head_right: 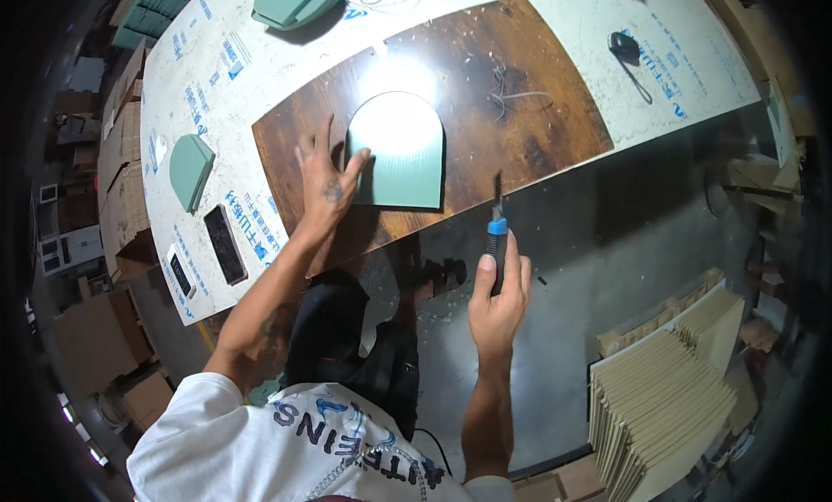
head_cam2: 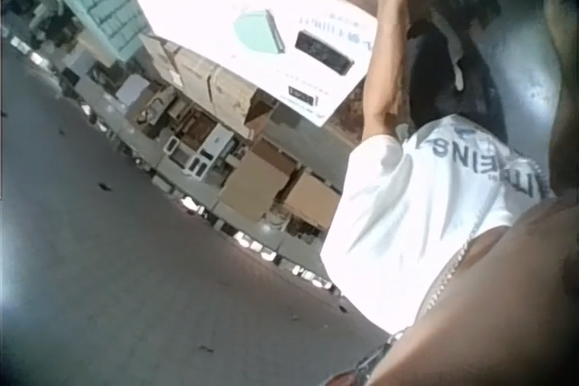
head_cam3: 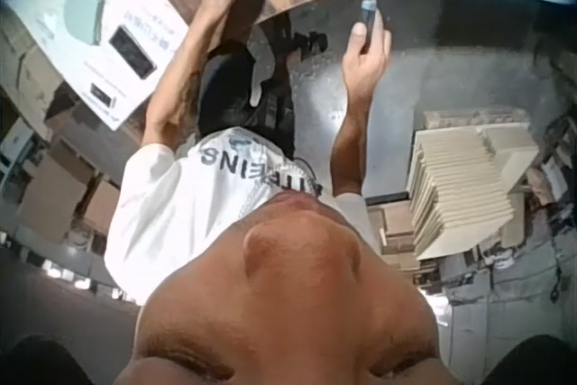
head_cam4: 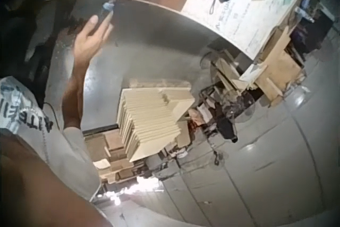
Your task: The person uses a utility knife to trim the edges of light green foam pieces on a wooden workbench. They repeatedly cut along the curved edges, remove the excess strips, and stack the finished pieces into a pile.
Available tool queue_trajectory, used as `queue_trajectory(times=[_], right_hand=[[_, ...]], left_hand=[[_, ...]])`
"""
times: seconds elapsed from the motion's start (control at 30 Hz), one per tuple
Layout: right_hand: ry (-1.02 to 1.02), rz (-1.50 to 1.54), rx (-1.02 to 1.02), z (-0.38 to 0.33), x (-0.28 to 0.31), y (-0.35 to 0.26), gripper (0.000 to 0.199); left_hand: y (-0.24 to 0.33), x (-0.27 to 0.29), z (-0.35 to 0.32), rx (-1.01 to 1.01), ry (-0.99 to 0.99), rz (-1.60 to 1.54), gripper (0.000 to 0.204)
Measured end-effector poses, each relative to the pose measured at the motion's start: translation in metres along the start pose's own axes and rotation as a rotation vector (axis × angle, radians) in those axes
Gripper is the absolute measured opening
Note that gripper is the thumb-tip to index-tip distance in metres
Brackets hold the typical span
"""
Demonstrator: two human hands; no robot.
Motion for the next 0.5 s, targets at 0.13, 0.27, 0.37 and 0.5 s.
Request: queue_trajectory(times=[0.13, 0.27, 0.37, 0.5], right_hand=[[-0.082, -0.232, 0.090, 0.007, -0.011, -0.009, 0.045], [-0.060, -0.401, 0.259, -0.001, -0.033, -0.004, 0.041], [-0.074, -0.517, 0.281, -0.012, -0.043, 0.003, 0.045], [0.012, -0.465, 0.294, -0.022, -0.040, 0.015, 0.045]], left_hand=[[0.030, -0.008, 0.027, -0.211, 0.034, 0.061, 0.061], [0.042, -0.040, 0.055, -0.192, 0.100, 0.162, 0.053], [0.045, -0.051, 0.055, -0.243, 0.166, 0.153, 0.043], [0.039, -0.054, 0.058, -0.279, 0.149, 0.153, 0.041]])
Point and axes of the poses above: each hand's wrist, its own z-axis towards the middle knuckle, its own x-axis out of the back of the hand, y = z × x, the point moved 7 cm from there along z, towards the middle knuckle, and after that the axes turned 13 degrees about -y, right-handed, at the moved point
